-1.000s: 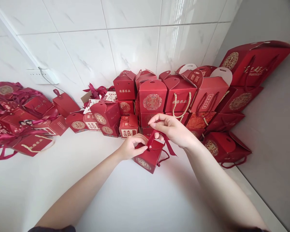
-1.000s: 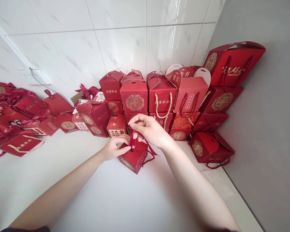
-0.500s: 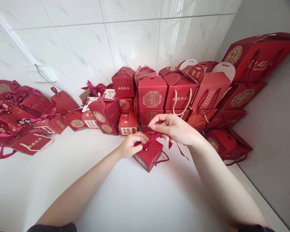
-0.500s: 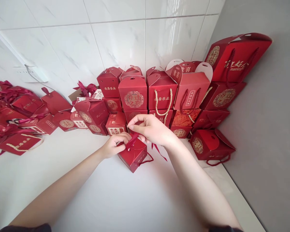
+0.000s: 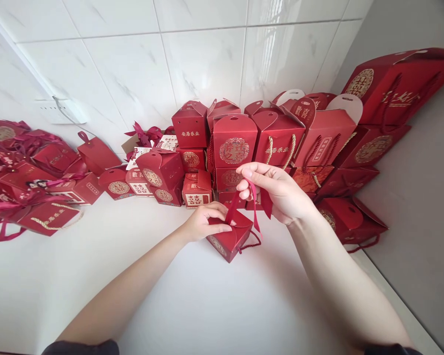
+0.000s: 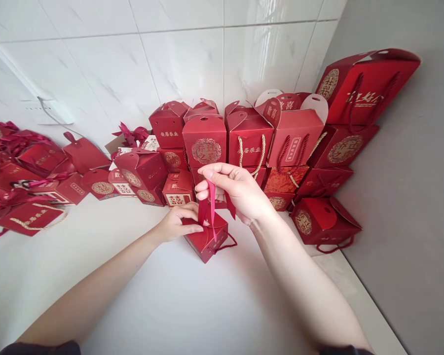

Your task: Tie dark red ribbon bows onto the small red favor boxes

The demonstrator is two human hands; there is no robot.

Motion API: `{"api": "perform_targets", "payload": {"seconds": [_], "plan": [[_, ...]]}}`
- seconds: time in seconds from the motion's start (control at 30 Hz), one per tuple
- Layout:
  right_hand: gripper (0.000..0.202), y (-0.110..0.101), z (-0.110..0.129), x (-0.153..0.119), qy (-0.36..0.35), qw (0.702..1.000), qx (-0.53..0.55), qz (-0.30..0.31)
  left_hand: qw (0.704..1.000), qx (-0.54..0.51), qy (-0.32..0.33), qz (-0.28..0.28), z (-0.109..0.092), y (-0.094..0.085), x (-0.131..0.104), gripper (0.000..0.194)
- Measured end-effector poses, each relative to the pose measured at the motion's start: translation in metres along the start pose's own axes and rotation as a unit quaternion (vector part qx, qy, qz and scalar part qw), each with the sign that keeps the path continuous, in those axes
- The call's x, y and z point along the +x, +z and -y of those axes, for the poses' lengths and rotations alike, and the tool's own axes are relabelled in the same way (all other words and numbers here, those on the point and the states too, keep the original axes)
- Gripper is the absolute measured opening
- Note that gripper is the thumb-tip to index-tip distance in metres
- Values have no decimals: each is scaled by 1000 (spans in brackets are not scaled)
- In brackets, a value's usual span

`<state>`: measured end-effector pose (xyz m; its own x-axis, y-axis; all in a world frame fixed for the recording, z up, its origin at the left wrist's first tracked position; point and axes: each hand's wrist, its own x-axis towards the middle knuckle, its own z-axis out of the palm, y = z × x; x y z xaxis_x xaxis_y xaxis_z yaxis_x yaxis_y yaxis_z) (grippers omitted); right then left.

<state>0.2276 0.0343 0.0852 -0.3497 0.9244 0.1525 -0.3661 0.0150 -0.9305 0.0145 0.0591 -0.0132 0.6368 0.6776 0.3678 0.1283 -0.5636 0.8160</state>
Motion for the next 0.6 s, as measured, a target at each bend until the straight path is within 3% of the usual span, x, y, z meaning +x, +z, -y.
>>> {"api": "perform_targets", "payload": {"seconds": [0.17, 0.27, 0.33, 0.43, 0.53, 0.6], "plan": [[20, -1, -3, 2, -7, 999, 7, -32, 1000, -12, 1, 6, 0, 0, 1, 13], [18, 0, 0, 0, -64, 998, -21, -6, 999, -17, -11, 28, -1, 0, 0, 14], [33, 0, 4, -5, -104, 989, -103, 25, 999, -24, -23, 40, 0, 0, 0, 16], [61, 1, 14, -16, -112, 938, -322, 65, 997, -43, -30, 53, -1, -2, 0, 16], [45, 0, 26, -26, -91, 860, -498, 62, 996, -45, -18, 77, -3, -4, 1, 15], [26, -2, 33, -32, -97, 834, -542, 40, 995, -39, -9, 92, -4, -6, 2, 16]]}}
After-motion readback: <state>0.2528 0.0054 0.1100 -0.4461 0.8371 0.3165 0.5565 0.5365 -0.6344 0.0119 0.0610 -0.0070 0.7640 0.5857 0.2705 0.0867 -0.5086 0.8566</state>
